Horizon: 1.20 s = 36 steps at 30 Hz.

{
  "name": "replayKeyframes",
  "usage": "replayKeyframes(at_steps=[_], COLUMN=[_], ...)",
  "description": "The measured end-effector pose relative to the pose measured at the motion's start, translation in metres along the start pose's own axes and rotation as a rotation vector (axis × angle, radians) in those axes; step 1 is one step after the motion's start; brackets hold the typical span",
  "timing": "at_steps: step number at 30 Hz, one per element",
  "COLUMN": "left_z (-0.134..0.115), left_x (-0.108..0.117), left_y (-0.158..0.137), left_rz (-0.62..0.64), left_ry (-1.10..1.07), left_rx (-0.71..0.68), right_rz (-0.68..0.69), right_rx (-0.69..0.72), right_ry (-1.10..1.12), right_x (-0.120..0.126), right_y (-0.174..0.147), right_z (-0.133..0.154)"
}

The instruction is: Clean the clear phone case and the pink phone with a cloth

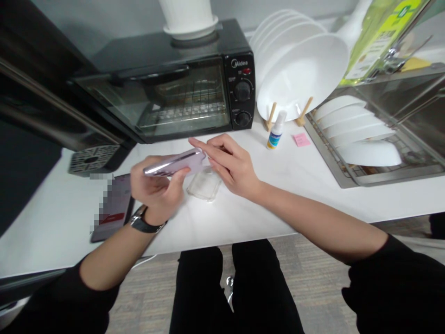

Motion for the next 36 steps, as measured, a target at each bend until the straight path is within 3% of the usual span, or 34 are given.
replayKeyframes(at_steps=[3, 4, 7, 9, 11, 14, 16, 19, 23, 29, 32, 34, 36], left_z=[-0.008, -0.009, -0.009, -0.008, -0.003, 0.009, 0.017, 0.025, 0.029, 0.029, 0.027, 0.027, 0.030], left_x=[0.001, -0.002, -0.013, -0.015, -0.014, -0.014, -0.018, -0.029, -0.036, -0.037, -0.036, -0.035, -0.034], left_y=[0.004, 0.004, 0.001, -0.001, 0.000, 0.003, 0.003, 0.001, -0.003, -0.007, -0.007, -0.006, -0.006], left_rz=[-0.030, 0.020, 0.152, 0.153, 0.110, 0.048, 0.093, 0.238, 0.347, 0.423, 0.433, 0.410, 0.378], left_ry=[0.059, 0.086, 0.129, 0.124, 0.104, 0.029, -0.035, -0.135, -0.248, -0.199, -0.232, -0.259, -0.242], left_rx=[-0.137, -0.164, -0.240, -0.255, -0.182, 0.031, 0.171, 0.270, 0.337, 0.322, 0.271, 0.259, 0.283], right_rz=[-0.136, -0.161, -0.122, -0.072, -0.053, -0.029, 0.036, 0.137, 0.150, 0.053, 0.150, 0.224, 0.204], right_rx=[-0.016, 0.022, 0.148, 0.193, 0.165, 0.019, -0.018, 0.048, 0.133, 0.245, 0.351, 0.299, 0.183], right_ry=[-0.045, -0.070, -0.149, -0.154, -0.069, 0.066, 0.084, 0.115, 0.089, 0.032, -0.027, -0.046, -0.005], right_x=[0.009, 0.012, 0.013, 0.011, 0.010, 0.009, 0.007, 0.004, 0.006, 0.009, 0.003, -0.001, 0.002], right_y=[0.000, 0.000, 0.001, 0.001, 0.003, 0.005, 0.007, 0.009, 0.013, 0.012, 0.009, 0.010, 0.012], right_z=[0.014, 0.020, 0.031, 0.031, 0.024, 0.009, 0.005, 0.010, 0.015, 0.020, 0.028, 0.026, 0.019])
Point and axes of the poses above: each hand's wrist, its own y-axis towards the middle knuckle, its own x-axis out of the back of the hand, z = x × y, the point moved 5 cm from there along y, towards the middle knuckle, and after that the axes turned 7 degrees about -y, right-handed, at the moved point
